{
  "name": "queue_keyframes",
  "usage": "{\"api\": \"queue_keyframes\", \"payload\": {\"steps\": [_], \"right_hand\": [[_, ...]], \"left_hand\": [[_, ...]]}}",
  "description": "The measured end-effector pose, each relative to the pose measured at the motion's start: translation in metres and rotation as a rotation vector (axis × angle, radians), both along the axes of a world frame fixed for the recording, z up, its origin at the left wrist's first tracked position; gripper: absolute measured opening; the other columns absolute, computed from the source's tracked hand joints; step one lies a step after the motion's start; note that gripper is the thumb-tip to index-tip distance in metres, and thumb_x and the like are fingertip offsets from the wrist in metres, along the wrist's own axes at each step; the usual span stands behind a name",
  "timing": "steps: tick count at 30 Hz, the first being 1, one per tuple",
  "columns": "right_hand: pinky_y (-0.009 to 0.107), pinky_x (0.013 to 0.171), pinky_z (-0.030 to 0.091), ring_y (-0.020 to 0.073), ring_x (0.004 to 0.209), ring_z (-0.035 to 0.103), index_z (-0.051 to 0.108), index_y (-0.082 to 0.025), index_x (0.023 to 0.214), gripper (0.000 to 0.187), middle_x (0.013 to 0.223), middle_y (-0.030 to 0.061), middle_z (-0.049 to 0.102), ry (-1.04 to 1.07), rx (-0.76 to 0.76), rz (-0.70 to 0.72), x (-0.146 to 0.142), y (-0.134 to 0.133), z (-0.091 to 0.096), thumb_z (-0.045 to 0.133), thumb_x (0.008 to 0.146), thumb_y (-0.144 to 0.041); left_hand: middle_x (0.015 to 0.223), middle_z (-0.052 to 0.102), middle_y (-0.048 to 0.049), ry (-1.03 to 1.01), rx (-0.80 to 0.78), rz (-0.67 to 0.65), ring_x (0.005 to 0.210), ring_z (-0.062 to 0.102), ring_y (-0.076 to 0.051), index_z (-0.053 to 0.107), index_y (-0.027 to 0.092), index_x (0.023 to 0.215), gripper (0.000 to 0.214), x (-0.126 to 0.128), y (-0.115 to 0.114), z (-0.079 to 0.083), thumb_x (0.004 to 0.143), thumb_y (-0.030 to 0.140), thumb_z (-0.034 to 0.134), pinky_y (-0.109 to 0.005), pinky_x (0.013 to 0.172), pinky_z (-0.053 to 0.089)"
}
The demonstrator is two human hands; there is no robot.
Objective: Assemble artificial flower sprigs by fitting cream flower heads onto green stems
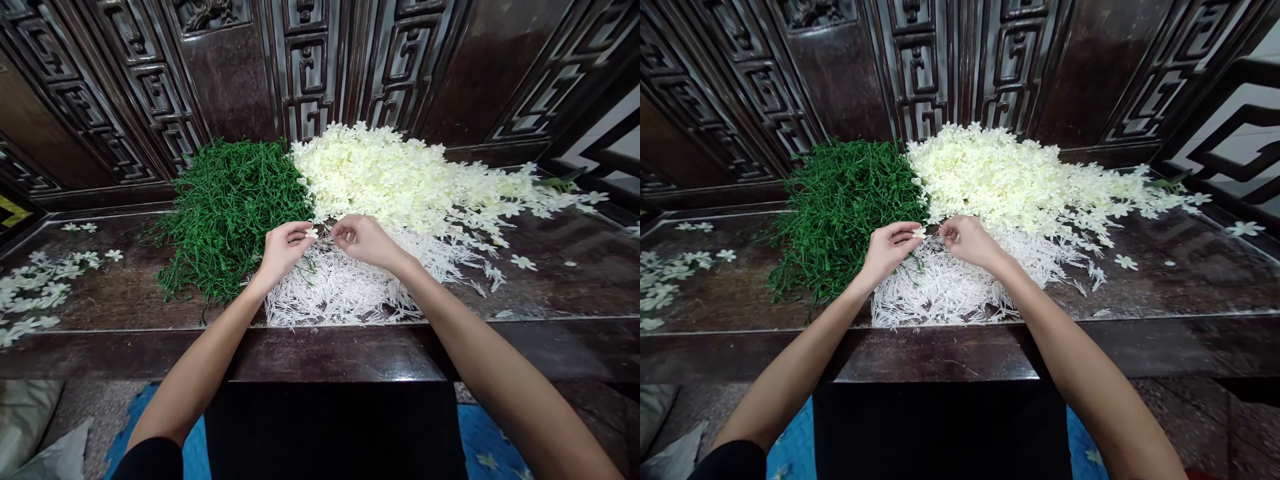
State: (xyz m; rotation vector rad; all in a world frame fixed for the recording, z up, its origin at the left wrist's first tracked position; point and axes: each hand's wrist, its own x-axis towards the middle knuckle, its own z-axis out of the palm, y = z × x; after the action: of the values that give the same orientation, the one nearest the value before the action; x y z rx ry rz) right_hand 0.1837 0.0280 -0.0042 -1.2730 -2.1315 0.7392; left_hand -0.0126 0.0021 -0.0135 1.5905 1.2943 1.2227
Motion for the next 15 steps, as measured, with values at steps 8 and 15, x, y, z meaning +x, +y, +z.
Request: {"api": "queue_keyframes", "payload": {"steps": [8,15], "right_hand": [[0.044,0.078,0.059,0.0207,0.076,0.069,0.072,-0.015,0.081,0.007,0.083,0.0090,0.074,0.147,-0.074,-0.038,0.002,-0.004,0.013,0.070,0.078,-0.020],[0.040,0.073,0.059,0.0185,0.070,0.068,0.073,-0.016,0.080,0.022,0.078,0.0069,0.073,0.405,-0.108,0.022,-0.002,-0.008,0.012,0.079,0.072,-0.035]], "left_hand": [[0.103,0.076,-0.0115,0.026,0.019,-0.026,0.086,0.070,-0.018,0.074,0.012,0.099,0.026,-0.001,-0.001,0.000,0.074,0.018,0.075,-0.035,0.085,0.060],[0.102,0.076,-0.0123,-0.001,0.035,-0.072,0.084,0.069,-0.016,0.074,0.011,0.099,0.027,-0.001,-0.002,0.002,0.073,0.021,0.077,-0.031,0.081,0.060]]}}
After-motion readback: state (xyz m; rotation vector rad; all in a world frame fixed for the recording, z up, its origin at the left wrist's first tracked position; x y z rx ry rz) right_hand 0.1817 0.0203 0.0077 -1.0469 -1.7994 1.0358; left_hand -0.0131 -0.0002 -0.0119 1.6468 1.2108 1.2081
